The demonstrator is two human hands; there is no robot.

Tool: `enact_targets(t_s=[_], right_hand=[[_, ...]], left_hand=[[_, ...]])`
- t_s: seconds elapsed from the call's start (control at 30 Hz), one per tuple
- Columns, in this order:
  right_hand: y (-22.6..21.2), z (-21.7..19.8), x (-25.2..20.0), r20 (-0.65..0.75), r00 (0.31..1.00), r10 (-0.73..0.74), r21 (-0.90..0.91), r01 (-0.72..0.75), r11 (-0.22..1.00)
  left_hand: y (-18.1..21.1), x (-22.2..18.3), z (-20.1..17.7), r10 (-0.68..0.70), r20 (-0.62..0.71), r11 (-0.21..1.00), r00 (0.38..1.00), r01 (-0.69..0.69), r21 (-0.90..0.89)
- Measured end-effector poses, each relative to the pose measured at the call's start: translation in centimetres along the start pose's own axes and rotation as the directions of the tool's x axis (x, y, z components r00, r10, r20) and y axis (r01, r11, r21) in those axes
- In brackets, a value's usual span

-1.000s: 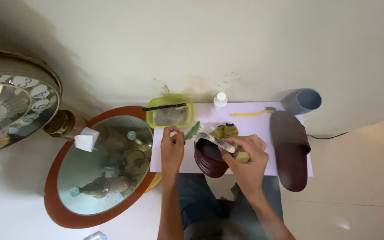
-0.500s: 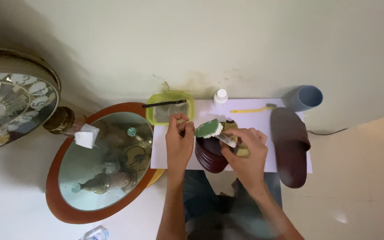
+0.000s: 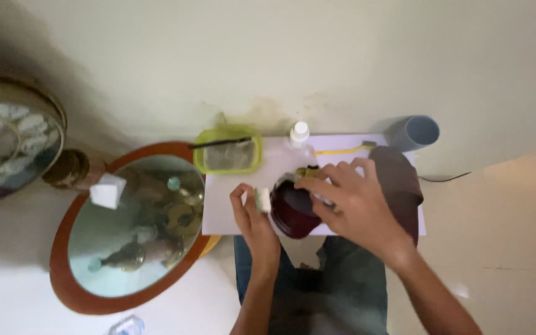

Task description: Cleaning a brown sandal using a brush, cleaning liquid, and a cloth on a workbench.

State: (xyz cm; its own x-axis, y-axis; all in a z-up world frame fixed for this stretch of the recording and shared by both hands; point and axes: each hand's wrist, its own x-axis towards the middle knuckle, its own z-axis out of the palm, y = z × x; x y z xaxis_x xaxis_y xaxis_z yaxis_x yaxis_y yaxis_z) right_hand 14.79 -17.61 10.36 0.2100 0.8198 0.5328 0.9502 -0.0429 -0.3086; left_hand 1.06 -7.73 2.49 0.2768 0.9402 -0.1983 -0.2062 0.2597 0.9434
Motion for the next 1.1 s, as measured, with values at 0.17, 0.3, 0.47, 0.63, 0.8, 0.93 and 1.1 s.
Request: enact_targets(t_s=[0.17,0.3,0.47,0.63,0.8,0.93,1.1], right_hand=[[0.0,-2.7,2.1,0.223,0.974,-0.033,0.028,0.027,0.999],[1.5,-3.8,2.9,0.39,0.918,-0.068,0.206,-0.015,0.979],[3.2,-4.2,4.0,0.515,0.846,-0.136,0.276,-0.014,0.961],[4.7,-3.4,4.1,0.46,0.848,-0.263,0.185,0.199,0.962],[5.1,-3.8,4.4,0.43,0.854,-0.292,0.116,0.269,0.956],[5.0,-3.1,3.7,0.37,0.894,-0.252,0.193,0.191,0.962],[6.2,-0.9,-0.5,0.258,0.965,-0.039,0.208,-0.016,0.978]], left_hand=[[-2.5,1.7,1.0,0.04,-0.02,0.993,0.999,-0.042,-0.112],[-3.2,3.8,0.8,0.079,0.004,0.996,0.997,-0.08,0.034],[0.1,4.5,2.0,-0.025,0.086,1.0,0.996,0.024,0.017],[0.6,5.1,2.7,-0.051,0.197,0.998,0.979,0.044,0.041],[3.8,4.2,2.9,0.061,0.3,0.982,0.952,-0.112,0.155],[5.5,3.4,2.4,0.129,0.331,0.972,0.935,-0.185,0.144],[7.3,1.7,2.7,0.186,0.435,0.939,0.881,-0.29,0.186]])
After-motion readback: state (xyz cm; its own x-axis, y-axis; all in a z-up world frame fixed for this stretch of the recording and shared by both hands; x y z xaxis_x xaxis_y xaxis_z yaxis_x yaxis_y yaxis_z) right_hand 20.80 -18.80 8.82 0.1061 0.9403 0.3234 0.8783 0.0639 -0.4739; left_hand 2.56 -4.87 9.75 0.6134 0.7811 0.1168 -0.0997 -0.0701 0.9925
